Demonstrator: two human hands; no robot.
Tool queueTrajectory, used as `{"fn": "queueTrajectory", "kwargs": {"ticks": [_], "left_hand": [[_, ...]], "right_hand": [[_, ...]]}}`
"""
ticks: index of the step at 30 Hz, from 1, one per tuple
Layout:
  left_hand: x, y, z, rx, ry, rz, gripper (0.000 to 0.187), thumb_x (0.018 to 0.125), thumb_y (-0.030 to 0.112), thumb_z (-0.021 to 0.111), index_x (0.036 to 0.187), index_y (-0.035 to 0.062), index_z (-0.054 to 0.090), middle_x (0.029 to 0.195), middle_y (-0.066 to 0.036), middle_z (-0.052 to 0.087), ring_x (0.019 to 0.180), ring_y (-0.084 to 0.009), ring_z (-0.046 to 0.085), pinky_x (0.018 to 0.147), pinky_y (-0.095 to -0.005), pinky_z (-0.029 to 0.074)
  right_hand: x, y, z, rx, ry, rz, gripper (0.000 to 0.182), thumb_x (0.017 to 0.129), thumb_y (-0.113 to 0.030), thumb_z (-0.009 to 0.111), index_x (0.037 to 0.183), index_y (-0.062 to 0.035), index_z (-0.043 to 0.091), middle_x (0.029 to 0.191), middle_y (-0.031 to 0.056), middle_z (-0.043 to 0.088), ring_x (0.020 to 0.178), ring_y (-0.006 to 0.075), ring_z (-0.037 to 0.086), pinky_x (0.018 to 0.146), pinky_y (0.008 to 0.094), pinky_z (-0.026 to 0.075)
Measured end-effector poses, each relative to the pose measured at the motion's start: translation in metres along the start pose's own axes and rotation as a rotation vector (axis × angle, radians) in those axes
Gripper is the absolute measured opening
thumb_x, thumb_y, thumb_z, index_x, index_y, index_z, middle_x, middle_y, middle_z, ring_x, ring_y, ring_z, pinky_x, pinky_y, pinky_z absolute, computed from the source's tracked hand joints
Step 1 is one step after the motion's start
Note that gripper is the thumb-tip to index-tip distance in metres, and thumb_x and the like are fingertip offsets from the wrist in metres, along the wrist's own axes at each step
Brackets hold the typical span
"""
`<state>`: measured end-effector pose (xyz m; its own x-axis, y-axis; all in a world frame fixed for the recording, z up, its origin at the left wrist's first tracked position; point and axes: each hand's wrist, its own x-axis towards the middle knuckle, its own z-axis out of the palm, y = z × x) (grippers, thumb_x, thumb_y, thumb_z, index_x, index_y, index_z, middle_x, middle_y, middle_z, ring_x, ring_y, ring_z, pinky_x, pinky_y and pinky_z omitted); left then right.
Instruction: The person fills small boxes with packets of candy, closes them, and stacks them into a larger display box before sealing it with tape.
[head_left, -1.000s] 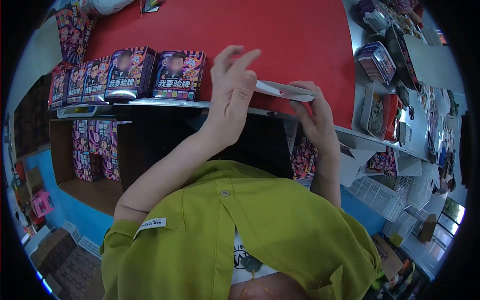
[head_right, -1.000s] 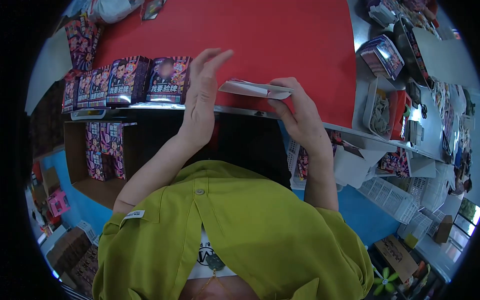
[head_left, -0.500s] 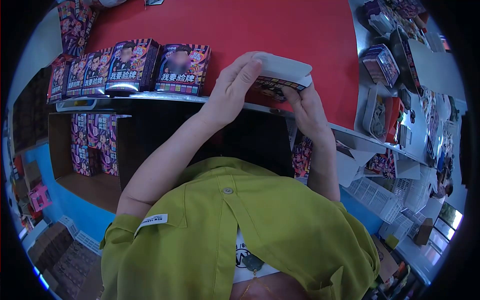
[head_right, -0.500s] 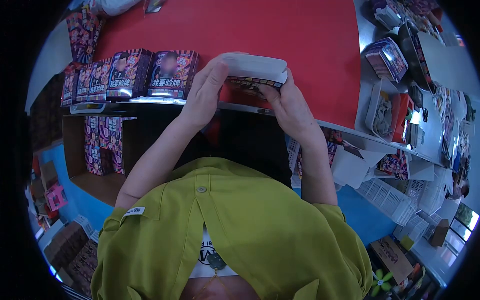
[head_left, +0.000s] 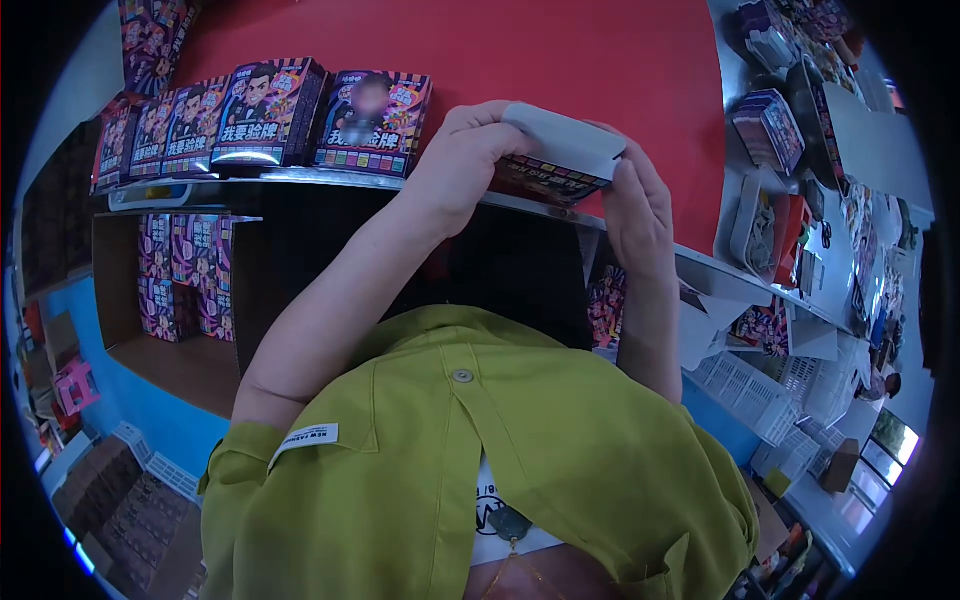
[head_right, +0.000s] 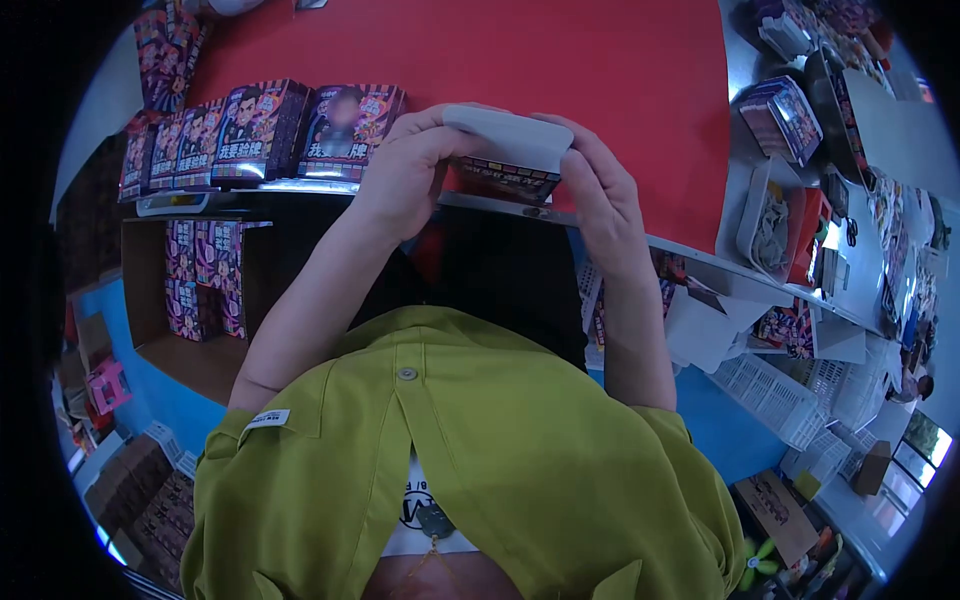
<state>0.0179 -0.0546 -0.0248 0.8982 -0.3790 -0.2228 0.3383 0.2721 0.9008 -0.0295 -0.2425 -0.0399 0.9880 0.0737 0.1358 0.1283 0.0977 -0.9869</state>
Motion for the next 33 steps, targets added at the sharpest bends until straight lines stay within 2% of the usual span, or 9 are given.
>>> {"fn": "queueTrajectory", "kwargs": {"ticks": [6, 8, 9, 11, 16, 18, 20, 28, 33], "left_hand": [[-0.002, -0.004, -0.007, 0.036, -0.143, 0.207, 0.023, 0.085, 0.005, 0.059, 0.106, 0.0017, 0.065, 0.099, -0.005, 0.065, 0.09, -0.0163, 0.061, 0.081, -0.0262, 0.048], [0.0, -0.007, -0.013, 0.389, -0.089, 0.487, 0.025, 0.086, 0.01, 0.061, 0.11, 0.0032, 0.064, 0.104, -0.007, 0.064, 0.094, -0.0188, 0.061, 0.081, -0.0282, 0.05], [0.001, -0.008, -0.015, 0.739, -0.029, 0.764, 0.028, 0.087, 0.015, 0.062, 0.113, 0.0046, 0.064, 0.11, -0.009, 0.063, 0.098, -0.0212, 0.061, 0.082, -0.0303, 0.051], [-0.002, -0.008, -0.018, 0.939, -0.075, 0.899, 0.03, 0.086, 0.016, 0.064, 0.114, 0.0042, 0.063, 0.111, -0.011, 0.063, 0.098, -0.0228, 0.062, 0.08, -0.0311, 0.052], [-0.003, -0.006, -0.02, 1.039, -0.131, 1.009, 0.033, 0.082, 0.015, 0.068, 0.112, 0.0045, 0.063, 0.109, -0.013, 0.064, 0.093, -0.0236, 0.064, 0.075, -0.0302, 0.054], [-0.004, 0.004, -0.019, 0.819, -0.167, 0.733, 0.027, 0.08, 0.013, 0.07, 0.105, 0.0033, 0.067, 0.101, -0.013, 0.066, 0.089, -0.0216, 0.066, 0.074, -0.0284, 0.054], [-0.003, 0.011, -0.019, 0.797, -0.175, 0.694, 0.024, 0.08, 0.012, 0.07, 0.101, 0.0029, 0.068, 0.097, -0.012, 0.067, 0.087, -0.0205, 0.066, 0.074, -0.0278, 0.054], [0.0, -0.007, -0.02, 0.396, -0.197, 0.531, 0.019, 0.08, 0.009, 0.069, 0.099, 0.0042, 0.07, 0.095, -0.011, 0.068, 0.086, -0.0197, 0.066, 0.075, -0.0268, 0.054], [0.002, -0.012, -0.032, 1.082, -0.204, 1.095, 0.032, 0.082, 0.008, 0.066, 0.114, 0.0067, 0.063, 0.109, -0.011, 0.064, 0.096, -0.0248, 0.064, 0.076, -0.0309, 0.054]], "right_hand": [[0.004, 0.008, 0.009, 0.473, 0.072, 0.103, 0.022, 0.089, -0.01, 0.06, 0.11, -0.002, 0.063, 0.108, 0.0126, 0.062, 0.106, 0.0218, 0.056, 0.091, 0.0346, 0.046], [0.004, 0.007, 0.01, -0.443, 0.2, -0.366, 0.022, 0.088, -0.008, 0.061, 0.11, -0.006, 0.064, 0.108, 0.012, 0.062, 0.1, 0.0225, 0.059, 0.084, 0.0328, 0.049], [0.004, 0.011, 0.006, -0.447, 0.203, -0.365, 0.022, 0.088, -0.008, 0.061, 0.11, -0.006, 0.064, 0.108, 0.012, 0.062, 0.1, 0.0225, 0.059, 0.084, 0.0328, 0.049], [0.007, 0.021, -0.003, -1.012, 0.126, -0.869, 0.022, 0.086, -0.009, 0.062, 0.108, -0.007, 0.064, 0.107, 0.0107, 0.062, 0.096, 0.023, 0.06, 0.078, 0.0305, 0.05], [0.005, 0.013, -0.004, -0.884, 0.065, -0.744, 0.024, 0.084, -0.01, 0.064, 0.108, -0.0067, 0.064, 0.105, 0.008, 0.062, 0.092, 0.0217, 0.059, 0.077, 0.0305, 0.047], [0.005, 0.008, -0.005, -0.745, 0.059, -0.672, 0.024, 0.085, -0.01, 0.064, 0.108, -0.007, 0.064, 0.103, 0.0073, 0.062, 0.09, 0.0207, 0.058, 0.076, 0.03, 0.045], [0.002, -0.004, -0.002, -0.712, -0.018, -0.447, 0.02, 0.086, -0.005, 0.062, 0.105, 0.0003, 0.065, 0.102, 0.0118, 0.061, 0.096, 0.0203, 0.058, 0.082, 0.0301, 0.047], [0.001, -0.007, -0.001, -0.649, 0.007, -0.393, 0.017, 0.085, -0.008, 0.064, 0.101, -0.0055, 0.069, 0.096, 0.0057, 0.061, 0.088, 0.0163, 0.055, 0.077, 0.0277, 0.041], [0.002, -0.003, -0.004, -0.826, 0.035, -0.561, 0.018, 0.085, -0.013, 0.065, 0.101, -0.0112, 0.07, 0.098, 0.0034, 0.062, 0.088, 0.0156, 0.054, 0.078, 0.0286, 0.038]]}}
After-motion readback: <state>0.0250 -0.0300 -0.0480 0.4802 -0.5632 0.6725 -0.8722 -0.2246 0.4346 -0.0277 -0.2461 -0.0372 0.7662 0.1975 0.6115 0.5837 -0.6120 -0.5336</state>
